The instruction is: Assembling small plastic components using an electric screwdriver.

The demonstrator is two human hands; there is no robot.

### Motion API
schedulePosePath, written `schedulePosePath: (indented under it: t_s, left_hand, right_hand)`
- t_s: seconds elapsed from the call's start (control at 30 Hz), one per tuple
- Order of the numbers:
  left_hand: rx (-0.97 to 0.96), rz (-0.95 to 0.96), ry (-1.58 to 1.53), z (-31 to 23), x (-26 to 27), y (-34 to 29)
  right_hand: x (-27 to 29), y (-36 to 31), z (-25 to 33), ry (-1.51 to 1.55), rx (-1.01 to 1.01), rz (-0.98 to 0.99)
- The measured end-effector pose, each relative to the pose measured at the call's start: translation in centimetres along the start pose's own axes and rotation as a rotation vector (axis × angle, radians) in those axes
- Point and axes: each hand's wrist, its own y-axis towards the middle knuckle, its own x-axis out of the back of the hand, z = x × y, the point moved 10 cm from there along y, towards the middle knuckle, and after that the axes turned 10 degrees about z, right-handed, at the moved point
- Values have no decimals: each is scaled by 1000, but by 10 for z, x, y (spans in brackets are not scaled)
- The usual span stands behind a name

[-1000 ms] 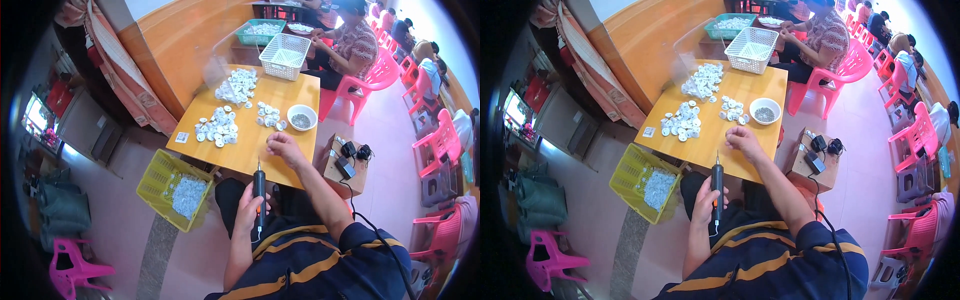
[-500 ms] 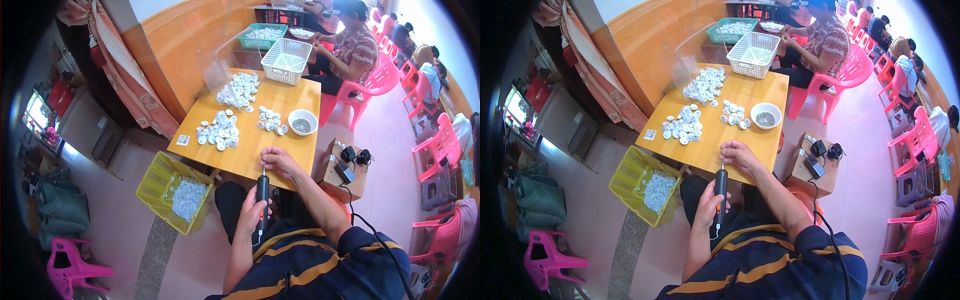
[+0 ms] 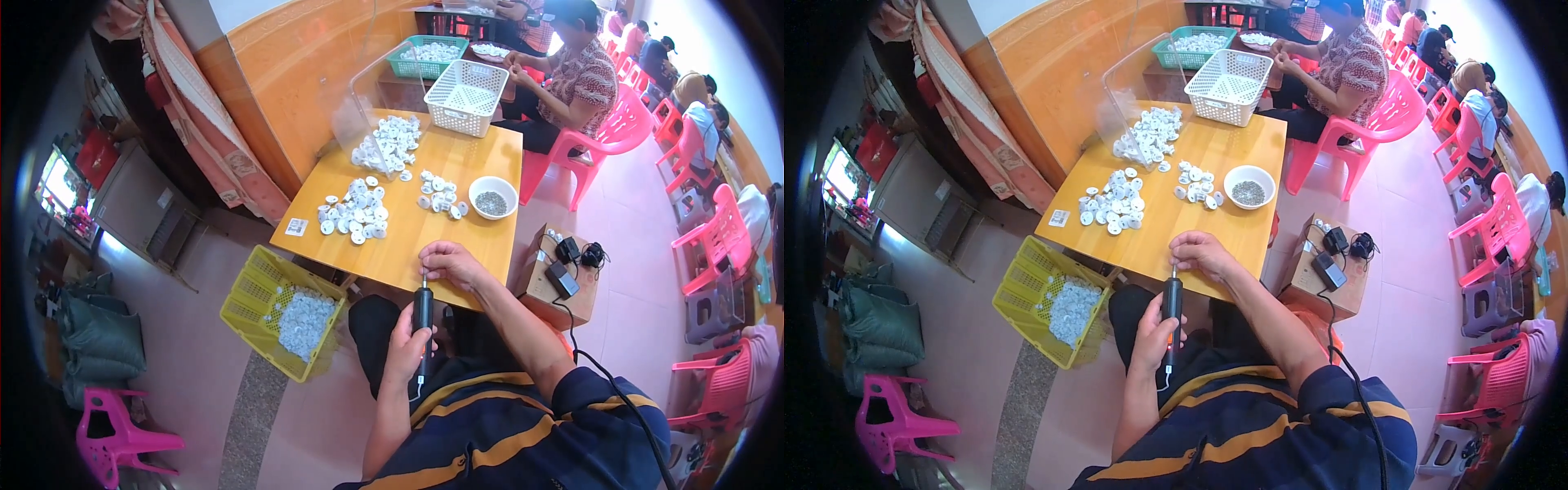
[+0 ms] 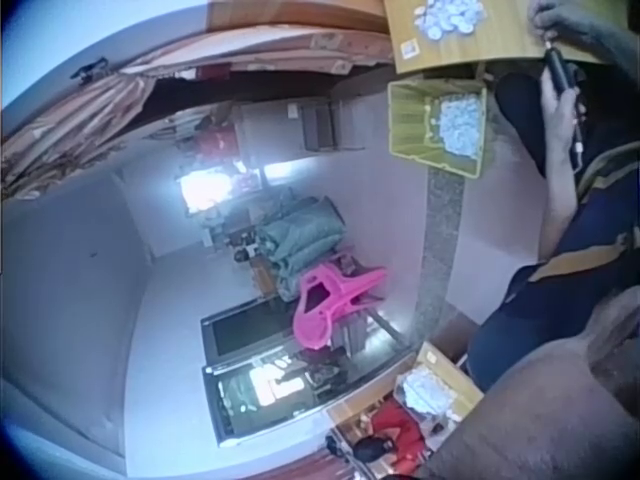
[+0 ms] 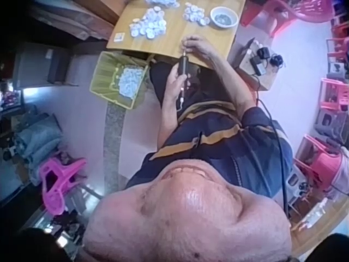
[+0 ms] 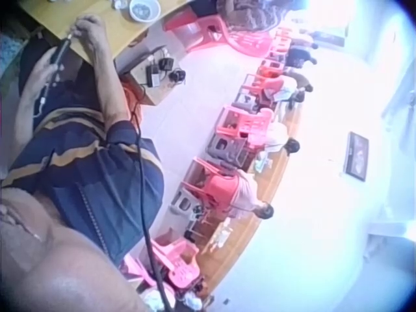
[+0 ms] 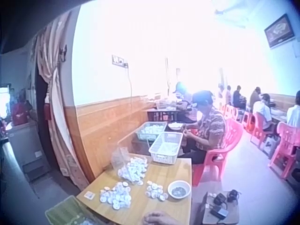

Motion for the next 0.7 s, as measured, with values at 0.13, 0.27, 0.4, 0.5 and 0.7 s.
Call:
schedulePosePath:
  t_s: [0.13,0.27,0.4,0.5,0.7]
  left_hand:
    - [-83,-59,228,-5,3,2]
    - [-51,-69,224,-4,6,1]
    - [43,64,-108,-2,3,-1]
    - [47,140,-277,1,-3,-2]
    - [17,37,-51,0,2,1]
  right_hand:
    - [5,2,-2,-26,-55,-4]
    - [10,1,-4,2,-64,-50]
    - [6,1,-4,50,-43,49]
    - [4,-1,-2,81,-62,53]
    - [5,6,-7,24,-80,60]
